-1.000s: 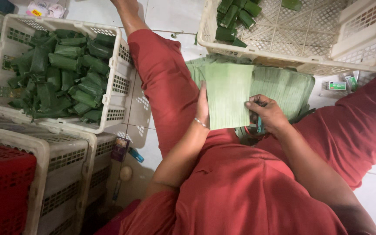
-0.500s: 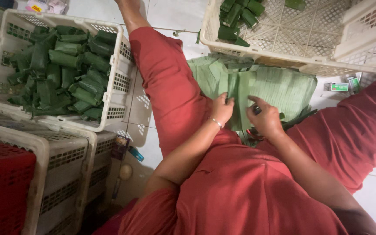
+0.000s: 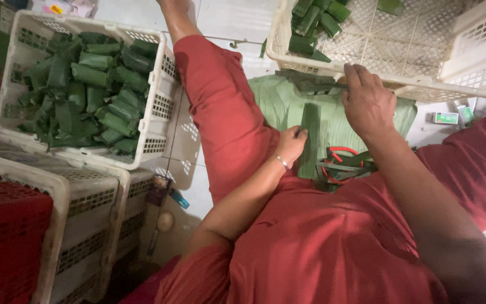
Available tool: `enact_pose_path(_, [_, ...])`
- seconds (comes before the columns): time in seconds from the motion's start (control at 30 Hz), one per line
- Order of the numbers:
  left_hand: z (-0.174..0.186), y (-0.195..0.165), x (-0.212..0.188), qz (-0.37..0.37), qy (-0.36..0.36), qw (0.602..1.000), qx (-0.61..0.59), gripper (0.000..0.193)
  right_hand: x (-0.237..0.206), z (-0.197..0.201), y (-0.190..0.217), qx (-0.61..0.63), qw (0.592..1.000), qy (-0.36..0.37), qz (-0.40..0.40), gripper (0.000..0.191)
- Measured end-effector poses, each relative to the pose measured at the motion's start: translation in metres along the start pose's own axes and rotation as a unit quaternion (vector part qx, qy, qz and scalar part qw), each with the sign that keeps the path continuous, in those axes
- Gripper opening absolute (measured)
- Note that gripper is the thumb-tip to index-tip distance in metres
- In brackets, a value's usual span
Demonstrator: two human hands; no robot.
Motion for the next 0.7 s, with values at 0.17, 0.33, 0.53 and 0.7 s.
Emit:
enact_pose_path(0.17, [-0.004, 0.01, 0.0, 0.043, 0.055, 0.997, -0.019, 0.029, 0.021, -0.002, -0.026, -0.129, 0.987, 0.099, -0.021, 0.023])
enact_pose_path(0.33, [-0.016, 0.007, 0.003, 0.023, 0.123, 0.988, -0.093, 0.025, 0.022, 0.001, -0.032, -0.111, 0.987, 0.106, 0.051, 0.016])
enact_pose_path(0.53, [-0.029, 0.01, 0.002, 0.151, 0.173, 0.971, -0.071, 0.026, 0.041, 0.006, -0.052, -0.178, 0.928, 0.328, 0.016, 0.028])
enact_pose_path(0.7, [-0.034, 0.019, -0.005, 0.13, 0.198, 0.968, -0.084, 0.029, 0.112, -0.02, -0.067, -0.051, 0.942, 0.331, -0.026, 0.035])
Point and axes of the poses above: each hand's wrist, its own x-axis towards the middle knuckle, its own z-axis out of the back of the hand, y = z × x, the point moved 5 cm from there along x, towards the middle knuckle, and after that the axes turned 4 degrees about y, right-handed, at the moved point
